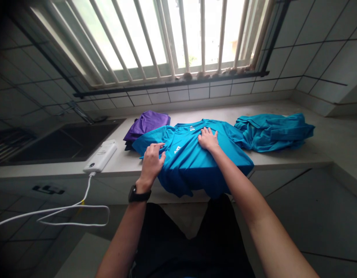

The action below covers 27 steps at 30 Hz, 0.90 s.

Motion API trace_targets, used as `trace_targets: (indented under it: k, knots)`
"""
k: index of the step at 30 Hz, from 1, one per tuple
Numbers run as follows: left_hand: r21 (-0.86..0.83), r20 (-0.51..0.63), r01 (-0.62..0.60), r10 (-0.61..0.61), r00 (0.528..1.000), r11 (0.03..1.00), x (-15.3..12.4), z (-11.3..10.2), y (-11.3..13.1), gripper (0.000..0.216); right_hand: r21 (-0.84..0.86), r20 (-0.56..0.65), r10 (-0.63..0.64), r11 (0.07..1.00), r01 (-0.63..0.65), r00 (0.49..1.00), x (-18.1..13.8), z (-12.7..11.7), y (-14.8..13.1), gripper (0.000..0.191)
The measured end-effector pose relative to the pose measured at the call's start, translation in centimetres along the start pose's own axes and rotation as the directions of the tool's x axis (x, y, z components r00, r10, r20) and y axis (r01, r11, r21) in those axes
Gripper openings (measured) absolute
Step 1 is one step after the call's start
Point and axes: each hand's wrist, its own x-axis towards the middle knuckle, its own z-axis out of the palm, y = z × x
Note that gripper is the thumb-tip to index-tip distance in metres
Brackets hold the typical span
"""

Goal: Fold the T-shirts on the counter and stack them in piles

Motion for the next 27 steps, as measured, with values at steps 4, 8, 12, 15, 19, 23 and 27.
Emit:
trace_targets:
  k: [4,8,12,15,19,23,27]
  knots:
    - [0.260,0.124,-0.089,0.058,0.991,0.962,6.6,0.3,0.3,0.049,0.007,0.005,-0.005,1.000,0.005,1.000,-0.1,-0.1,-0.1,0.064]
    - [0.327,0.152,-0.122,0.075,0.986,0.937,9.4,-0.3,-1.0,0.044,0.006,-0.005,-0.005,1.000,0.005,1.000,0.0,-0.1,0.0,0.063]
    - [0.286,-0.057,0.039,-0.024,0.998,0.957,10.8,-2.5,-1.8,0.043,0.004,-0.023,-0.027,1.000,0.027,0.999,-0.1,-0.1,-0.1,0.060]
    - [0.277,-0.168,0.103,-0.058,0.984,0.955,11.7,-2.9,-1.0,0.045,-0.008,-0.076,-0.056,0.998,0.056,0.996,-0.2,-0.1,-0.2,0.058]
    - [0.226,0.119,-0.296,0.275,0.954,0.928,11.9,0.8,1.7,0.049,0.003,-0.018,-0.128,0.992,0.128,0.992,-0.3,-0.3,-0.3,0.059]
    - [0.123,0.354,-0.313,0.253,0.900,0.942,11.1,5.7,2.5,0.055,0.036,0.032,-0.097,0.995,0.096,0.995,-0.3,-0.7,0.0,0.062]
    - [0.107,0.394,-0.197,0.140,0.908,0.974,11.0,7.5,1.2,0.060,0.066,-0.003,0.061,0.996,-0.061,0.998,-0.2,-0.9,0.3,0.065]
